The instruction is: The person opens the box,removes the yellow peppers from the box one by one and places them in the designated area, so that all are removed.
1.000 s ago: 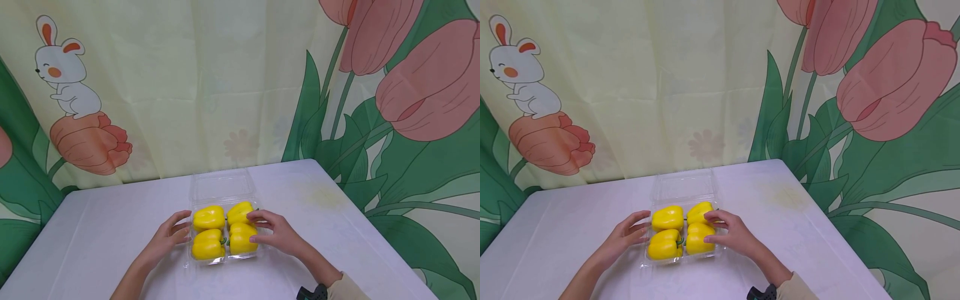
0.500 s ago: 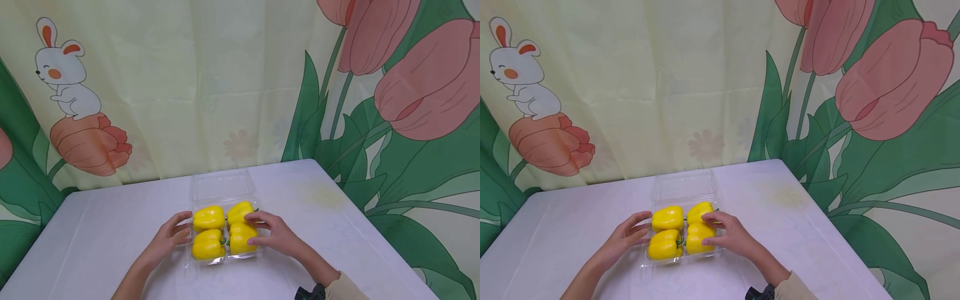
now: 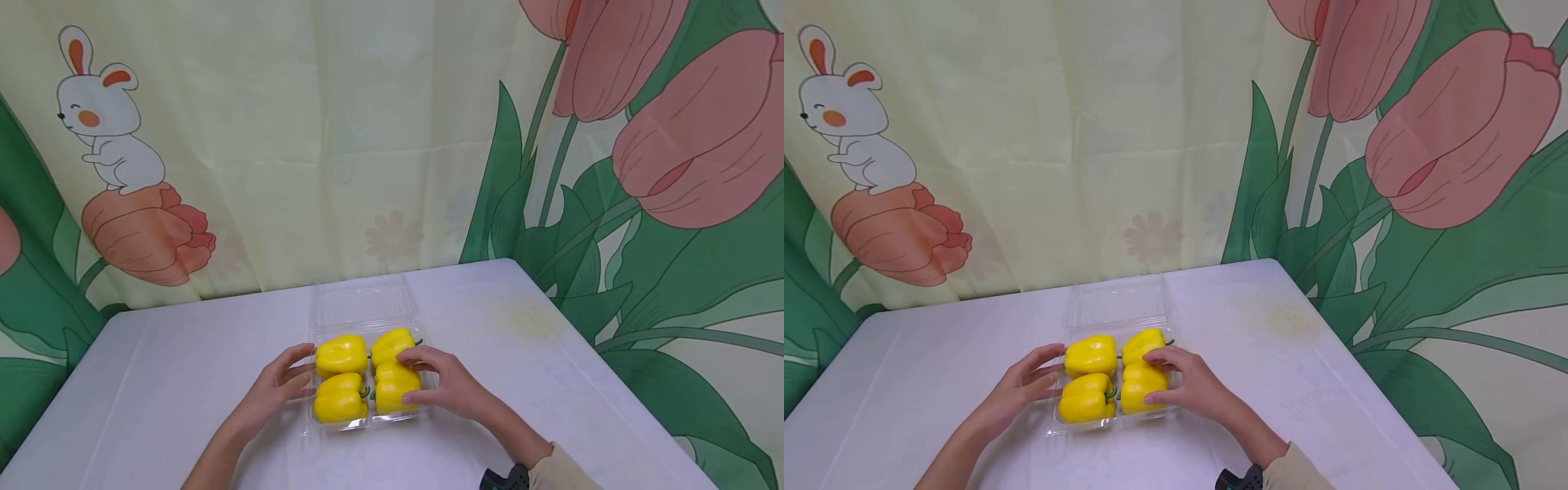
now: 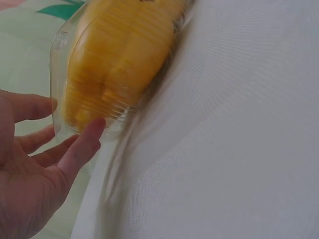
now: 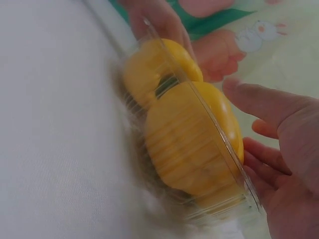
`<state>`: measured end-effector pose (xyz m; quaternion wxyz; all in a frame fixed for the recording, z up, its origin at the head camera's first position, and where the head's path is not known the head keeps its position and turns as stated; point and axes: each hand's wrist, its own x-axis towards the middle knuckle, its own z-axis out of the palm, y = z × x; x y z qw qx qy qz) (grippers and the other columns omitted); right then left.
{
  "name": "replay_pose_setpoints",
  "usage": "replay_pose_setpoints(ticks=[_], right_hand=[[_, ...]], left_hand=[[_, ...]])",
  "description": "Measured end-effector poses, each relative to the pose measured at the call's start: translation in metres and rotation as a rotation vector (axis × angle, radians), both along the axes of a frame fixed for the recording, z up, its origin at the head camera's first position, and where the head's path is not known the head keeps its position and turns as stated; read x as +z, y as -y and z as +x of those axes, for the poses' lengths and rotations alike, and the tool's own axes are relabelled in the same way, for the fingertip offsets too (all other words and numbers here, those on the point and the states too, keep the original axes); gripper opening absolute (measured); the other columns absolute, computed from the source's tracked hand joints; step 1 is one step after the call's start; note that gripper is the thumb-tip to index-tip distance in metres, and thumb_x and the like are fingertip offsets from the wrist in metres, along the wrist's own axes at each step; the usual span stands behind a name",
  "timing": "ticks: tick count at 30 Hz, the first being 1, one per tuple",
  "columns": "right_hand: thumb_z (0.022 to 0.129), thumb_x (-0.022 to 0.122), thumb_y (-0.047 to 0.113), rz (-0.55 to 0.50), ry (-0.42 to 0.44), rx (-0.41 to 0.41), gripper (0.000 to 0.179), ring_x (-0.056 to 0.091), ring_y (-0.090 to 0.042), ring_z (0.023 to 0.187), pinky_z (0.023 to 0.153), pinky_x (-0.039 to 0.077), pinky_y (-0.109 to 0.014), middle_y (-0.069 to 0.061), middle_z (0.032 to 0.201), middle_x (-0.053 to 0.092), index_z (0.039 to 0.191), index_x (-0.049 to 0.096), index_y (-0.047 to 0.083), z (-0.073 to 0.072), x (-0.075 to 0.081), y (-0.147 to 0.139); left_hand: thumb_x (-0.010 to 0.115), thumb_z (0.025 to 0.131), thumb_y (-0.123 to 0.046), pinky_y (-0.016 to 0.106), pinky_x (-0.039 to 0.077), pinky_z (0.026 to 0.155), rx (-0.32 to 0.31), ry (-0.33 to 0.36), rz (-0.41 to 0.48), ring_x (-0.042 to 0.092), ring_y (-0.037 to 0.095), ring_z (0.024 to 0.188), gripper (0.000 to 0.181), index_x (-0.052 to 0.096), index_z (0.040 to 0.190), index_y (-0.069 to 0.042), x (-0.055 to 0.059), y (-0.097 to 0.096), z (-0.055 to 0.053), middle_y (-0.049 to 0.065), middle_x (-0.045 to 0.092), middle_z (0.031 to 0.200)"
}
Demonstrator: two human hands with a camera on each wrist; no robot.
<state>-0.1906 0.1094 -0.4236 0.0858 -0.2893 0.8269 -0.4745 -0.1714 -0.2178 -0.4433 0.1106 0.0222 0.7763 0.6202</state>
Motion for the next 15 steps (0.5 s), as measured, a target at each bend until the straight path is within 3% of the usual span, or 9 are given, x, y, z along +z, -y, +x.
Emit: replay_pose_setpoints(ticks=[15], right_hand=[[0.075,0.082,0.034,0.105,-0.039,-0.033,0.055,0.056,-0.015,0.113,0.100,0.051,-0.045,0.008,0.127,0.060,0.125,0.060,0.024,0.0032,-0.0025,0.0058]], left_hand=[[0.063,0.093,-0.022,0.038,0.058,0.089,-0.004,0.001,0.018,0.043,0.037,0.136,0.060,0.035,0.145,-0.012,-0.0005,-0.0003,0.0002,0.012,0.035,0.154]])
